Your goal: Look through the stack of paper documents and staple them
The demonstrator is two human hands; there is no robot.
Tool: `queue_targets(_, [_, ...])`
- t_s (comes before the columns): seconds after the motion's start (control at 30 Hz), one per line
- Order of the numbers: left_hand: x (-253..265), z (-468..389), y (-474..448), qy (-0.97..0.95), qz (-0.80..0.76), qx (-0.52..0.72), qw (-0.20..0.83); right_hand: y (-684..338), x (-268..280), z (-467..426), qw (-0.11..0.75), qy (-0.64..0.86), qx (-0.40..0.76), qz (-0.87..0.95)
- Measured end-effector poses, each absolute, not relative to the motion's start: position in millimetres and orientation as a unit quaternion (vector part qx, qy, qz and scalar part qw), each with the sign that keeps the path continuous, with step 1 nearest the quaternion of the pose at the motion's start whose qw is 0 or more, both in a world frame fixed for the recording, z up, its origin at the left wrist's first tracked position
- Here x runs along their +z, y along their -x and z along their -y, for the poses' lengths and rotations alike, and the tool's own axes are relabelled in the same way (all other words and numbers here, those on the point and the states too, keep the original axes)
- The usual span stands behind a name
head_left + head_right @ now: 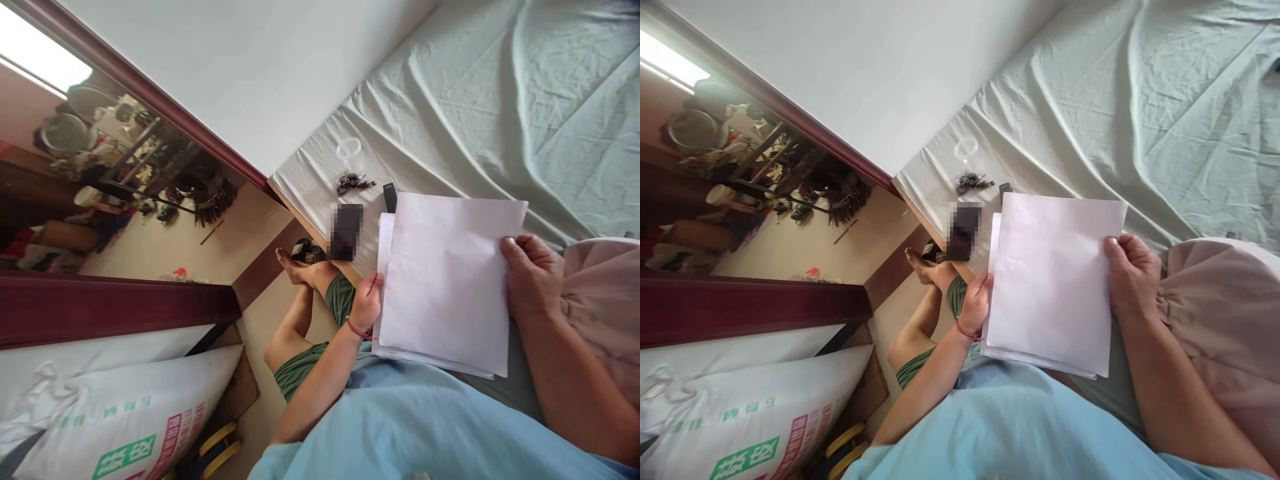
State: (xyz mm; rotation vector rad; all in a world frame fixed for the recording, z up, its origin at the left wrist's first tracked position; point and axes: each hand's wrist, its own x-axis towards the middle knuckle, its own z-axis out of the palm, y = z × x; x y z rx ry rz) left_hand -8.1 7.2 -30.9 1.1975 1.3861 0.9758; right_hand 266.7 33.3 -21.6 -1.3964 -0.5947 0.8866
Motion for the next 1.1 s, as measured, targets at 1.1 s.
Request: queue_targets(1.1, [-34,-5,8,-0.402,-0.572,0.441,0.562,-269,-25,-29,0.459,0.725,0.19,0.477])
